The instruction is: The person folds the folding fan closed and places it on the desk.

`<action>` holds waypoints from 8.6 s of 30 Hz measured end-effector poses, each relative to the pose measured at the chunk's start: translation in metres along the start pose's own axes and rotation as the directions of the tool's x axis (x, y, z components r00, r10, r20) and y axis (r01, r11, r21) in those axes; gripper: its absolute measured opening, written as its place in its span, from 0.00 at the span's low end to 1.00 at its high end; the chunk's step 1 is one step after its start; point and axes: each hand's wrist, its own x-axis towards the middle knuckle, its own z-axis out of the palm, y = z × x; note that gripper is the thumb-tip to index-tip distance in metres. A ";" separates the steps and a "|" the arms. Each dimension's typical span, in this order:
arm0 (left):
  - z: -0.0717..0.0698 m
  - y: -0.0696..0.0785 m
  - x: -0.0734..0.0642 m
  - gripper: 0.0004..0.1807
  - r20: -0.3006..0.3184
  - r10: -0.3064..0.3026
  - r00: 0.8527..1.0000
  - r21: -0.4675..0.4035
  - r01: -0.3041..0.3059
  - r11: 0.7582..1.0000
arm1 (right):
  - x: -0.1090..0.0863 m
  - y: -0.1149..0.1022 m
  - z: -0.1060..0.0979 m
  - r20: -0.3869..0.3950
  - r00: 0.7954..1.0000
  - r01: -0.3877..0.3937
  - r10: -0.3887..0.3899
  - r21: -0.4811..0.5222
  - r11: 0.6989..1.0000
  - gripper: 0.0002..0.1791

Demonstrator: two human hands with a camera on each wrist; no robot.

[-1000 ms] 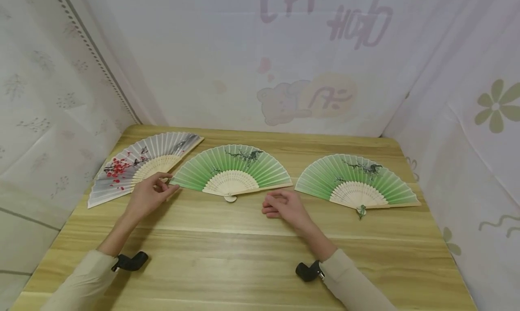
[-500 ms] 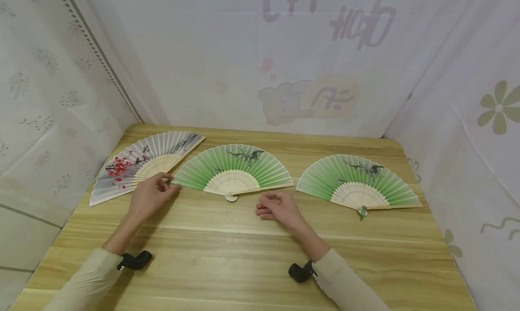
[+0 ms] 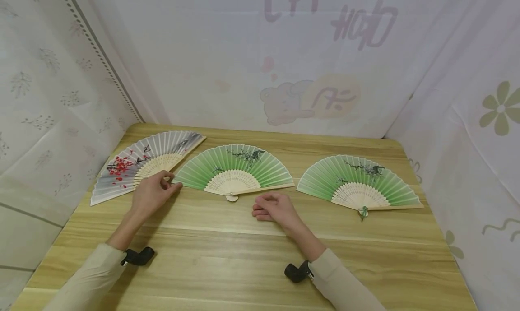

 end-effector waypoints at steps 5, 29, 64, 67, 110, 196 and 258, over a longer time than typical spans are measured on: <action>0.000 0.000 0.001 0.18 0.013 0.002 1.000 0.018 -0.002 1.000 | 0.001 0.000 0.002 0.001 1.000 -0.009 0.009 0.013 1.000 0.19; 0.002 -0.003 0.002 0.12 -0.013 0.085 0.996 0.010 -0.085 0.996 | 0.000 -0.003 0.005 0.017 0.999 -0.038 0.037 0.079 0.996 0.20; 0.002 -0.002 0.003 0.12 -0.001 0.063 0.998 0.004 -0.063 0.998 | 0.011 0.004 0.029 -0.005 0.999 -0.028 0.031 0.351 0.936 0.16; 0.003 -0.003 0.003 0.12 -0.002 0.059 0.998 0.007 -0.059 0.998 | 0.011 0.004 0.030 -0.003 1.000 -0.027 0.030 0.372 0.928 0.15; 0.001 -0.004 0.000 0.12 -0.022 0.055 0.998 0.022 -0.055 0.998 | 0.029 0.005 0.049 -0.267 0.962 0.099 0.056 0.535 0.839 0.06; -0.004 0.025 0.029 0.12 -0.013 0.245 0.969 -0.092 -0.245 0.965 | 0.012 -0.016 -0.002 -0.262 0.963 0.179 -0.066 0.435 0.882 0.18; 0.005 0.066 0.061 0.14 -0.001 0.138 0.990 -0.700 -0.099 0.707 | 0.009 -0.031 -0.036 -0.241 0.912 0.362 -0.332 0.094 0.927 0.15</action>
